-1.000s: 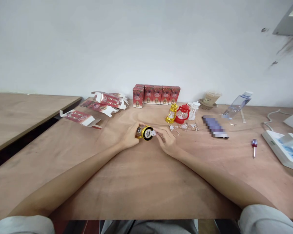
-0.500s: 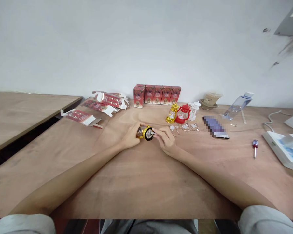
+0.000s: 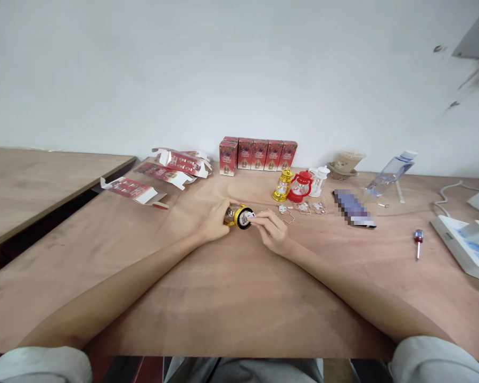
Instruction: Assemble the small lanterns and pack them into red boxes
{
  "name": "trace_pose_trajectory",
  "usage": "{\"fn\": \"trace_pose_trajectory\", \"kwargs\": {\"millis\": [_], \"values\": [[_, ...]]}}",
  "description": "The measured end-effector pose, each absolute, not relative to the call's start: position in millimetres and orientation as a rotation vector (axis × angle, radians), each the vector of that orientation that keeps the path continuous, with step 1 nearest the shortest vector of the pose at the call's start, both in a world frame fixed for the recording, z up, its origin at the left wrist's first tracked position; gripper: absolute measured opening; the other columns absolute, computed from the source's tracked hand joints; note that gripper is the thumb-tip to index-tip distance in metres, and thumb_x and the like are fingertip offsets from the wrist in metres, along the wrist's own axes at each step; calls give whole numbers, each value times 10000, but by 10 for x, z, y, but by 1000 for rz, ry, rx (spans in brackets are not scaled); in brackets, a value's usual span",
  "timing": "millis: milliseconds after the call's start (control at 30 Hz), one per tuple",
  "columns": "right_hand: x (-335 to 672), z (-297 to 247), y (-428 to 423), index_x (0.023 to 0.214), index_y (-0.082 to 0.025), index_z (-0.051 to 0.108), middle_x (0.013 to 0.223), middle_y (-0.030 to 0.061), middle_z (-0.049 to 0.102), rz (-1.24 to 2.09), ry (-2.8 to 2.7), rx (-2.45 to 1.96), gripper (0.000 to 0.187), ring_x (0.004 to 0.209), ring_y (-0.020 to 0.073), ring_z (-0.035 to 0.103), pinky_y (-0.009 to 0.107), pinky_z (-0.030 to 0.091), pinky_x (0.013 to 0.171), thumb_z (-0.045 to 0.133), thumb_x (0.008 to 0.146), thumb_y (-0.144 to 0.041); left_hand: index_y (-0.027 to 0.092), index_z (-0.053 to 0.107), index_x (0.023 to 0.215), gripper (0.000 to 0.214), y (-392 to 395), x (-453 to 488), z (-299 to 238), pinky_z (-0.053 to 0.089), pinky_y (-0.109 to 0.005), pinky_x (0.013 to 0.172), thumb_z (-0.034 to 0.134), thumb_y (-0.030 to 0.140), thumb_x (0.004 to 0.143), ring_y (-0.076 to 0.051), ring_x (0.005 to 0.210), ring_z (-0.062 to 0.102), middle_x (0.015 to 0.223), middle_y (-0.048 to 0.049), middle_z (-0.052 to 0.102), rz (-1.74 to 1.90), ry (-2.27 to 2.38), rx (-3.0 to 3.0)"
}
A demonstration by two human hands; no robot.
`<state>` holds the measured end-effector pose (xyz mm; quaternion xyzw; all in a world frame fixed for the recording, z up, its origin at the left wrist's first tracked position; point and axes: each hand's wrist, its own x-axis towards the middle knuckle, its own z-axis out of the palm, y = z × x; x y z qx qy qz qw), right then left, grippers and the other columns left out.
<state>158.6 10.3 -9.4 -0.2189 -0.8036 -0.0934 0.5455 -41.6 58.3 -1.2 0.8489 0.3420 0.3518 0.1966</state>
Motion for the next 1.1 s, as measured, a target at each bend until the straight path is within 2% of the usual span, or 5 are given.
{"fn": "trace_pose_trajectory", "kwargs": {"millis": [200, 333, 567, 733, 1100], "values": [[1603, -95, 94, 1033, -243, 653, 808, 44, 603, -333, -1792, -664, 215, 747, 157, 568, 309, 474, 681, 504, 915, -143, 164, 508, 1064, 570, 584, -417, -20, 479, -395, 918, 445, 18, 516, -244, 1042, 598, 1086, -74, 632, 987, 969, 2351], [1602, -76, 79, 984, -221, 666, 826, 56, 563, -360, -1774, -661, 158, 759, 155, 551, 281, 479, 639, 541, 903, -169, 152, 511, 1069, 569, 581, -412, -16, 476, -386, 922, 450, 15, 520, -242, 1046, 596, 1091, -82, 630, 1000, 952, 2349], [1596, -70, 106, 1087, -205, 628, 794, 44, 651, -217, -1900, -524, 203, 699, 138, 581, 276, 497, 621, 530, 915, -162, 171, 509, 1081, 585, 585, -424, -6, 487, -361, 904, 427, 14, 523, -220, 1040, 610, 1094, -61, 643, 899, 804, 2383], [1602, -87, 121, 1019, -195, 639, 809, 49, 693, -138, -1898, -455, 173, 724, 140, 631, 291, 511, 659, 531, 905, -123, 174, 510, 1077, 560, 584, -425, -9, 483, -366, 911, 433, 16, 544, -221, 1042, 611, 1083, -71, 644, 897, 743, 2383], [1571, -84, 75, 866, -235, 712, 799, 28, 569, 13, -1822, -741, 147, 743, 138, 571, 283, 496, 674, 568, 897, -242, 181, 516, 1086, 562, 575, -418, -9, 480, -358, 921, 444, 16, 554, -214, 1049, 607, 1104, -63, 636, 871, 776, 2408]]}}
